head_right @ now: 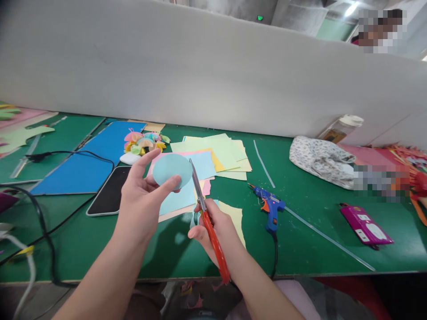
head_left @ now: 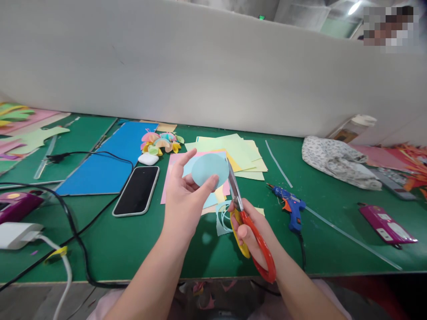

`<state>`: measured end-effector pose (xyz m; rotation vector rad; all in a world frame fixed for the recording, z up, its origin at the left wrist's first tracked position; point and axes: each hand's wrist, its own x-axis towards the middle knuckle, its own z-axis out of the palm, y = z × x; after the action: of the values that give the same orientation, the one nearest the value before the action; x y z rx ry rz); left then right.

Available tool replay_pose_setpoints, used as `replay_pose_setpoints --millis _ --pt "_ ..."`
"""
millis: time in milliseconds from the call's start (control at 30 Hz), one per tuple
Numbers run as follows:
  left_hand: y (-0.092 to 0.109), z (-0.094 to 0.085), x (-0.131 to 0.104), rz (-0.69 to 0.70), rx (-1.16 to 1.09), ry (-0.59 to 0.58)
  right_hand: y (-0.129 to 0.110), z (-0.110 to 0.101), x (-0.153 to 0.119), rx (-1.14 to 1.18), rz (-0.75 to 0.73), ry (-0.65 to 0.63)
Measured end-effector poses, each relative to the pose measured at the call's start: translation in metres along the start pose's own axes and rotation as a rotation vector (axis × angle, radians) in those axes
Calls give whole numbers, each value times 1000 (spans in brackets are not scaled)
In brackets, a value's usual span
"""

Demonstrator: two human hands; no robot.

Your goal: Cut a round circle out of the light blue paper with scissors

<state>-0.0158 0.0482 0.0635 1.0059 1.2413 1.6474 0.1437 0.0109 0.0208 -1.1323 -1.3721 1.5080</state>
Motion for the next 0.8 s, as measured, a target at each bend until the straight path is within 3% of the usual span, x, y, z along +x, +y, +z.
replay_pose_setpoints --millis 800 --pt "0 -6 5 31 -13 14 -6 0 -2 -37 28 -6"
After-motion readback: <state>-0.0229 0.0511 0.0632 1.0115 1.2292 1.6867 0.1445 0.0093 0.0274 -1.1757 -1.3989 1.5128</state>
